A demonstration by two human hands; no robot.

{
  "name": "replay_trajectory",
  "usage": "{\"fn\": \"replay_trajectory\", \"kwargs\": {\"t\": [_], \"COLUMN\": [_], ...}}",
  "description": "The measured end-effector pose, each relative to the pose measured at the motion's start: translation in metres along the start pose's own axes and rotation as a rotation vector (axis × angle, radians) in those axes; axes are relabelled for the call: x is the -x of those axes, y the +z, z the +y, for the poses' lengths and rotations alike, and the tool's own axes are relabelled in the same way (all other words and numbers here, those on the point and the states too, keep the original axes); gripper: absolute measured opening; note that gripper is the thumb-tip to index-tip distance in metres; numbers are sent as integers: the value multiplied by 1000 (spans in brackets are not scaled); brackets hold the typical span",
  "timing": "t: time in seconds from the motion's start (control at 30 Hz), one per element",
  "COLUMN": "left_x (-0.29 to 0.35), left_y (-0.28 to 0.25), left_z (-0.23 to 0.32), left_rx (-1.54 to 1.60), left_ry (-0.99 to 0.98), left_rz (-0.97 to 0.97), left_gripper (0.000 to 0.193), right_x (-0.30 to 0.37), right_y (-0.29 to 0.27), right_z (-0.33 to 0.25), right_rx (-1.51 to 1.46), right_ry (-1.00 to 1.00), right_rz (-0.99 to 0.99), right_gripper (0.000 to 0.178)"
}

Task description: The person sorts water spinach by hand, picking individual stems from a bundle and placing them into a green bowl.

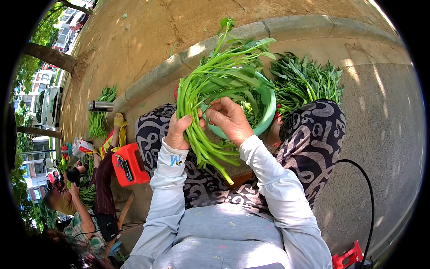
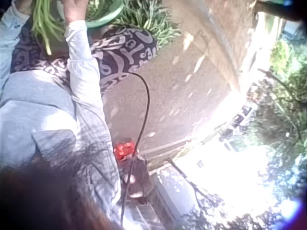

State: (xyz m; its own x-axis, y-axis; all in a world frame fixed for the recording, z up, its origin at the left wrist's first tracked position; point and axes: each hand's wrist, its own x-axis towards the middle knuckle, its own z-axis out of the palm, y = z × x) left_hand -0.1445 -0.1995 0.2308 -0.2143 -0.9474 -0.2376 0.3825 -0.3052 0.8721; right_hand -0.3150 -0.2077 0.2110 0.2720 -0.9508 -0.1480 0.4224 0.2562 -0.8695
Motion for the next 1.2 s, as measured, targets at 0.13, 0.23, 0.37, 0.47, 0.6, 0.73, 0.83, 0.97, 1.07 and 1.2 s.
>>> {"fn": "replay_trajectory", "kwargs": {"t": [0.13,0.23,0.37,0.47,0.6,0.73,0.83,0.97,1.07,1.2], "left_x": [-9,-17,-23,-19,-12,-10,-9,-8,-12,-21], "left_y": [-3,0,-1,0,4,-2,9,11,9,8], "left_z": [9,17,13,1,-6,-7,-8,-8,-15,-13], "left_rx": [-94,-151,-245,-203,-65,-50,-54,-78,-107,-111], "left_ry": [17,45,126,180,196,150,180,211,217,156], "left_rz": [-38,-26,-66,1,98,87,95,93,55,7], "left_gripper": [45,41,41,39,36,34,36,35,35,40], "right_x": [-3,-5,-1,-2,1,2,2,-2,1,-3], "right_y": [-4,-6,-6,-9,-6,-4,-6,-5,-7,-11], "right_z": [3,8,8,4,3,4,5,3,5,5], "right_rx": [84,163,352,751,997,1120,1154,1220,1279,1258], "right_ry": [-37,-97,-156,-296,-432,-495,-511,-581,-627,-619], "right_rz": [13,24,98,161,184,224,244,237,268,293], "right_gripper": [20,19,16,14,14,14,15,14,14,13]}}
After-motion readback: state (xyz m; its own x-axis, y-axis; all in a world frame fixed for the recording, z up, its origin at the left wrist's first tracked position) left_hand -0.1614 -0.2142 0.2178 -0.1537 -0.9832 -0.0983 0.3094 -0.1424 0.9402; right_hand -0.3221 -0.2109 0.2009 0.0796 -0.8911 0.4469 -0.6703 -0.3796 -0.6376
